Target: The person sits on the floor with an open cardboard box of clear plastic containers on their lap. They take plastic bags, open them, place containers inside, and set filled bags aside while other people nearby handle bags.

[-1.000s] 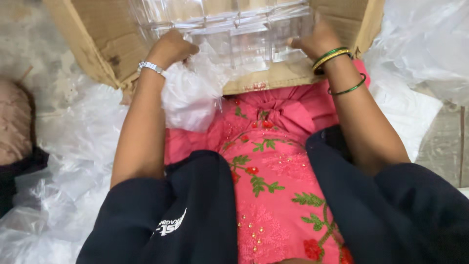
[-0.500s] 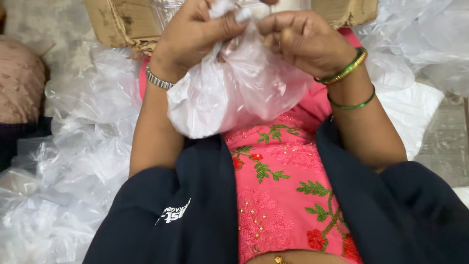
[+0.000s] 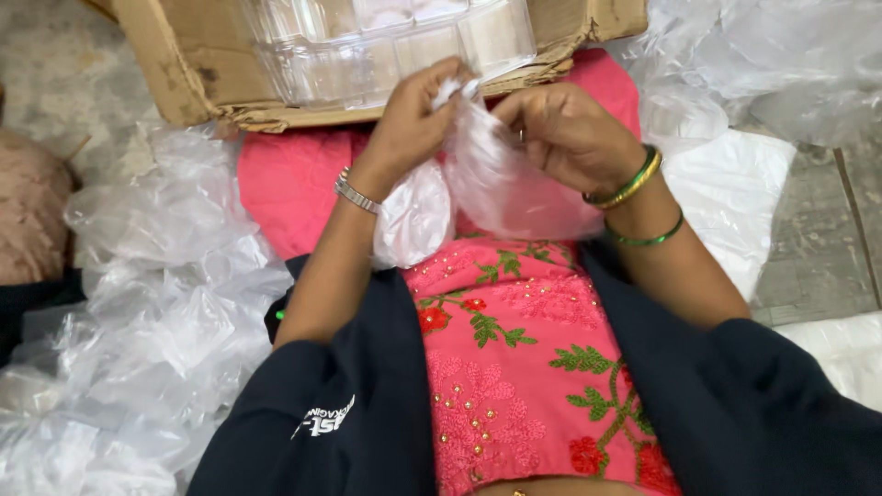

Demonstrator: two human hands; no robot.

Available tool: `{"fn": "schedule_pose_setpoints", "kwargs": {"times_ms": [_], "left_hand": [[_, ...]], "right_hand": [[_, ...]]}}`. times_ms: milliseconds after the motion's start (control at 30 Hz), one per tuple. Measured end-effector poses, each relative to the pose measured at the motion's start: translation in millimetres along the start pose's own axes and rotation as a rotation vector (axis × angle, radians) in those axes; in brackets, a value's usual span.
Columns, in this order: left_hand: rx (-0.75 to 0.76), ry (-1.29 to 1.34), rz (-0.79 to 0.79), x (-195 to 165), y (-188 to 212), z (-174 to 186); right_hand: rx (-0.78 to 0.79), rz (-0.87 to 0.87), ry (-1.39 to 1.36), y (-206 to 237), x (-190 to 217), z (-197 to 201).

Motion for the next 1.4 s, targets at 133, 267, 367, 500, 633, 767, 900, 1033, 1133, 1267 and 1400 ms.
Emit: {"fn": "schedule_pose_setpoints", "kwargs": {"times_ms": [133, 267, 367, 500, 633, 767, 900, 1033, 1133, 1267, 1400], "left_hand": [[-0.168, 0.040, 0.383, 50.0, 9.0, 10.6], [-0.196, 0.255, 0.356, 62.2, -0.1, 14.3], [-0.225, 0.290, 0.307, 74.8, -15.6, 8.7], [-0.279, 0.107, 0.275, 98.5, -29.0, 3.9], [-0.410, 0.160, 0.272, 112.3, -25.3, 16.6], [-0.397, 0.144, 0.347, 105.8, -13.3, 12.2], [-0.355, -0.386, 0.008, 71.5, -18.4, 2.6], [-0.421, -0.467, 0.178, 79.3, -20.3, 24.5], [-0.431, -0.381, 0.036, 80.3, -17.3, 32.2], [-0.315, 0.450, 0.073, 91.5, -18.7, 11.8], [-0.281, 0.301, 0.077, 81.6, -22.3, -0.6]], "right_hand": [[0.321, 0.129, -0.118, 7.6, 6.4, 9.0], [0.023, 0.046, -0.060, -14.0, 8.6, 41.5], [-0.018, -0.017, -0.041, -36.1, 3.1, 49.8], [0.136, -0.081, -0.264, -33.1, -3.5, 44.9], [0.063, -0.085, -0.144, -4.5, 2.1, 53.4], [-0.142, 0.006, -0.137, -5.6, 7.8, 69.2], [-0.129, -0.109, 0.160, -27.9, -11.6, 59.6], [0.181, -0.189, 0.227, -21.5, -30.5, 26.6], [0.389, -0.138, 0.130, -8.2, -26.4, 11.2], [-0.244, 0.186, -0.012, -22.8, -6.8, 46.4], [-0.188, 0.040, 0.014, -52.4, -25.3, 39.4]]}}
Point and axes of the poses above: each hand's wrist, its own y-axis away from the middle knuckle, its own z-axis out of the back of the hand, x = y × z, the point moved 5 cm from there along -y, towards the middle knuckle, and after that the axes turned 3 degrees about -z, right-handed, at the moved point
